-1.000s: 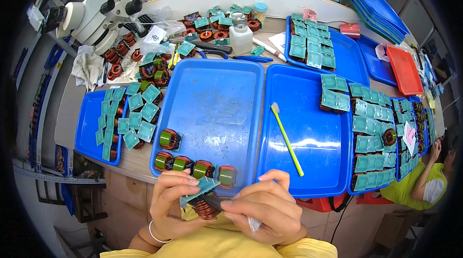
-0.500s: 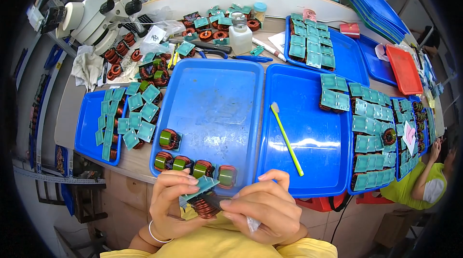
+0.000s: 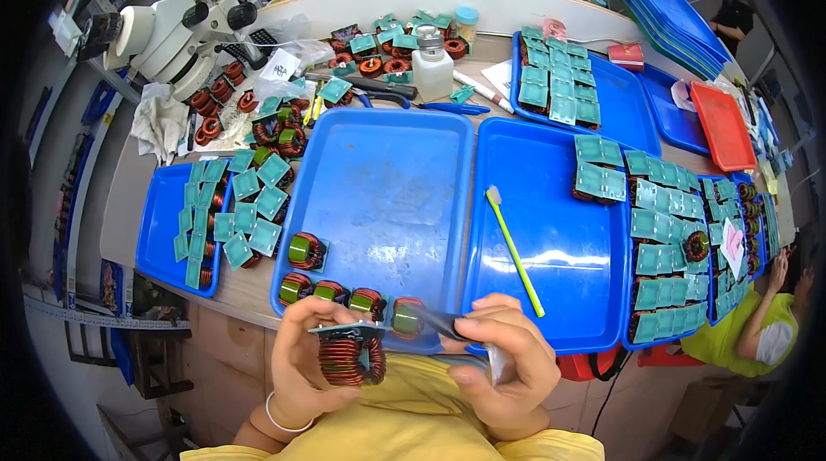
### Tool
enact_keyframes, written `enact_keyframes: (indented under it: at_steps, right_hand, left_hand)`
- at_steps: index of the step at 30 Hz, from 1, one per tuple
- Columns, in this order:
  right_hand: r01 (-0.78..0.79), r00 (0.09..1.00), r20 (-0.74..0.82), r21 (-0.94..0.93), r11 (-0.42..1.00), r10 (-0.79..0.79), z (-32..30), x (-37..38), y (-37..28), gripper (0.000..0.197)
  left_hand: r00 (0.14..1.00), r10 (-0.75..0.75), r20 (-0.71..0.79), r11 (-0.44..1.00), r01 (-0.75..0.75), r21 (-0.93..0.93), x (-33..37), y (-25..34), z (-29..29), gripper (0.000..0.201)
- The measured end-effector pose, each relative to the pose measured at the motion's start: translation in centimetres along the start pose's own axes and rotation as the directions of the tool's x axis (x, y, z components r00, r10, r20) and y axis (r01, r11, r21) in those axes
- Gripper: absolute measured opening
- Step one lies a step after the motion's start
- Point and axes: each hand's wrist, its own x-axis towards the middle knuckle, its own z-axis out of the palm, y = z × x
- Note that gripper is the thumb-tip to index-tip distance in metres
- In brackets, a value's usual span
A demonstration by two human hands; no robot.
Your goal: Assembling toroidal inductors onto small printed circuit boards and trimming wires.
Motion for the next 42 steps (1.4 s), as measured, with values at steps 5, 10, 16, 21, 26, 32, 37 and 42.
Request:
enact_keyframes:
  at_steps: [5, 10, 16, 21, 26, 32, 37, 42]
  right_hand:
    - [-0.178, 0.980, 0.127, 0.179, 0.968, 0.156, 0.1, -1.0, 0.7, 0.054]
    - [-0.209, 0.953, 0.263, 0.214, 0.954, 0.149, 1.0, -0.9, 0.4, 0.072]
    - [-0.210, 0.903, 0.406, 0.129, 0.969, 0.142, 1.2, -0.7, 0.4, 0.084]
    - [-0.225, 0.919, 0.368, 0.195, 0.955, 0.141, 1.3, -1.0, 0.4, 0.084]
    - [-0.204, 0.910, 0.387, 0.111, 0.973, 0.147, 1.0, -1.0, 0.0, 0.089]
    - [-0.096, 0.925, 0.377, 0.112, 0.989, 0.047, 1.2, -1.0, 0.4, 0.093]
    - [-0.035, 0.937, 0.348, 0.111, 0.993, -0.006, 1.2, -0.9, 0.4, 0.094]
    - [0.008, 0.949, 0.313, 0.050, 0.999, -0.023, 1.1, -0.9, -0.3, 0.094]
  left_hand:
    - [0.998, -0.055, 0.038, 0.989, 0.049, 0.136, 0.3, 0.6, -0.4, 0.073]
    - [0.999, -0.011, 0.046, 0.980, 0.001, 0.197, 0.1, 1.0, -0.1, 0.067]
    - [0.999, 0.031, 0.044, 0.961, -0.041, 0.274, -0.1, 0.5, -0.6, 0.069]
    - [1.000, -0.007, -0.010, 0.981, 0.009, 0.196, -0.1, 0.6, -0.4, 0.068]
    - [1.000, -0.007, -0.015, 0.977, 0.011, 0.214, -0.3, 0.9, -0.4, 0.067]
    - [0.999, 0.020, 0.035, 0.977, -0.027, 0.211, 0.0, 0.7, -0.6, 0.065]
    - [0.996, 0.039, 0.076, 0.977, -0.054, 0.207, 0.1, 0.6, -0.6, 0.064]
    - [0.998, -0.011, 0.058, 0.996, 0.006, 0.088, 0.1, 0.2, -0.4, 0.066]
